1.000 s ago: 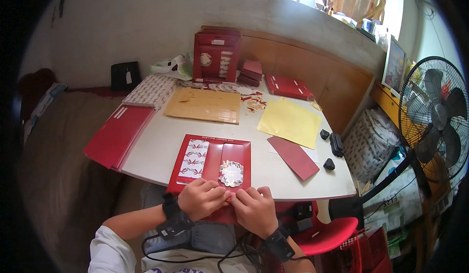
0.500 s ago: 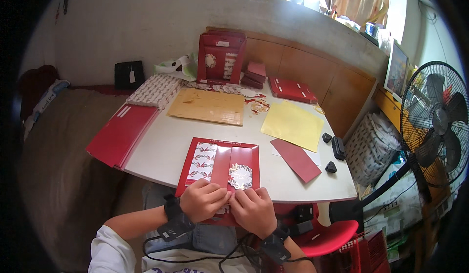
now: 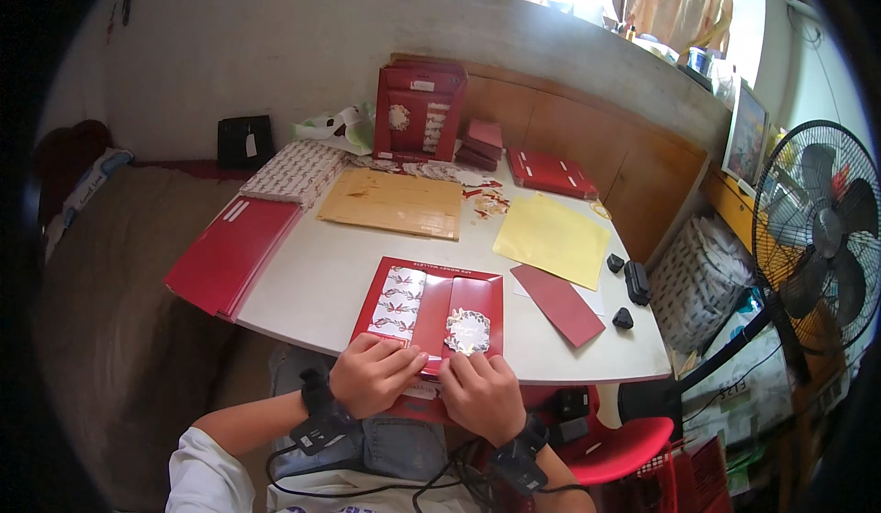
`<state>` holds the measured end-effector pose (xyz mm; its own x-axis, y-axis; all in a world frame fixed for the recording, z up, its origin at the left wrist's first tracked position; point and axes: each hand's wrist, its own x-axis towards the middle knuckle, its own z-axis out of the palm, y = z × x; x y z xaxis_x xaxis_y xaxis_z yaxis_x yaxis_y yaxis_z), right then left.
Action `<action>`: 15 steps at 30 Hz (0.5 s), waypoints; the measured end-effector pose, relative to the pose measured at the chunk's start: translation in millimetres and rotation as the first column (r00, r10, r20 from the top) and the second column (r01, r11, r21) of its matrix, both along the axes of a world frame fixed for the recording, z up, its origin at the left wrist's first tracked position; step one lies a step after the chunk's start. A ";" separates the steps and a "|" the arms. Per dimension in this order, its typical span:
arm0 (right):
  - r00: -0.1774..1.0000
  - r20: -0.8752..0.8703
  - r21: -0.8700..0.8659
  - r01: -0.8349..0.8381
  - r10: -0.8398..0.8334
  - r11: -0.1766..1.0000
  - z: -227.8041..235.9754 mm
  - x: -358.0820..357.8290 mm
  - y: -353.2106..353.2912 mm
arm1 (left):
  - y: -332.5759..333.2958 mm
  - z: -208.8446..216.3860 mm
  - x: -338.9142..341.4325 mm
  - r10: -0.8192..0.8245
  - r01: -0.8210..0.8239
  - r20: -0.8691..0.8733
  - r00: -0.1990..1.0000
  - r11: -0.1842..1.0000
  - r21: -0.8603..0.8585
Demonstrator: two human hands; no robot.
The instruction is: Assembling and folding cardboard wallets into red display folders.
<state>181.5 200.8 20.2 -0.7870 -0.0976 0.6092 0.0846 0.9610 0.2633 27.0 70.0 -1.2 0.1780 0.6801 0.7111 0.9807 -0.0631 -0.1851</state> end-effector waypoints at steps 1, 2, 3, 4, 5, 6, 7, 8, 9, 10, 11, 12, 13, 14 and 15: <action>1.000 0.007 0.006 -0.020 0.020 1.000 0.6 -0.7 -0.7 | 0.0 1.4 0.0 -0.008 0.008 -0.007 1.000 1.000 -0.007; 1.000 0.010 0.006 -0.020 0.020 1.000 0.1 -2.8 -1.3 | 0.9 0.7 -1.1 -0.018 0.017 -0.011 1.000 1.000 -0.016; 0.999 0.031 0.027 -0.038 0.038 0.999 0.0 -5.1 -2.3 | 2.5 0.0 -1.5 -0.018 0.017 -0.007 1.000 1.000 -0.016; 0.997 0.049 0.050 -0.058 0.055 0.997 1.6 -5.2 -3.9 | 3.3 1.2 0.3 -0.022 0.022 -0.006 1.000 0.999 -0.025; 0.997 0.050 0.052 -0.059 0.056 0.997 2.9 -4.5 -4.4 | 3.4 2.3 1.6 -0.026 0.026 -0.004 1.000 0.999 -0.033; 0.996 0.066 0.042 -0.063 0.060 0.997 4.2 -3.5 -4.6 | 2.9 3.5 2.2 -0.025 0.025 -0.004 1.000 0.999 -0.032; 0.994 0.081 0.031 -0.070 0.067 0.997 4.5 -3.7 -4.3 | 2.4 4.4 1.9 -0.025 0.026 0.005 1.000 0.998 -0.057; 0.994 0.079 0.031 -0.074 0.071 0.997 4.1 -4.0 -4.5 | 1.5 5.0 1.6 -0.025 0.026 0.014 1.000 0.996 -0.083; 0.995 0.070 0.026 -0.079 0.077 0.997 3.2 -4.3 -4.9 | -0.2 5.4 0.8 -0.021 0.022 0.013 1.000 0.996 -0.084; 0.995 0.064 0.022 -0.079 0.078 0.997 1.8 -3.9 -3.9 | -1.1 4.5 -0.5 -0.027 0.028 0.010 1.000 0.997 -0.078; 0.995 0.064 0.021 -0.080 0.078 0.997 0.7 -3.2 -2.1 | -2.2 3.6 -2.0 -0.033 0.034 0.007 0.999 0.997 -0.072; 0.996 0.062 0.019 -0.059 0.058 0.998 -0.5 -2.2 0.1 | -5.4 4.8 -3.4 -0.033 0.034 0.008 0.999 0.997 -0.074; 0.998 0.062 0.017 -0.034 0.033 0.999 -1.2 -0.3 0.8 | -10.0 8.2 -3.8 -0.016 0.020 0.041 0.999 0.995 -0.095; 0.998 0.063 0.015 -0.029 0.028 0.999 -1.5 0.6 0.8 | -12.3 9.5 -3.9 0.001 0.007 0.073 0.997 0.993 -0.116; 0.997 0.069 0.019 -0.037 0.036 0.999 -1.3 1.0 0.9 | -10.3 6.5 -5.0 -0.022 0.030 0.080 0.997 0.994 -0.101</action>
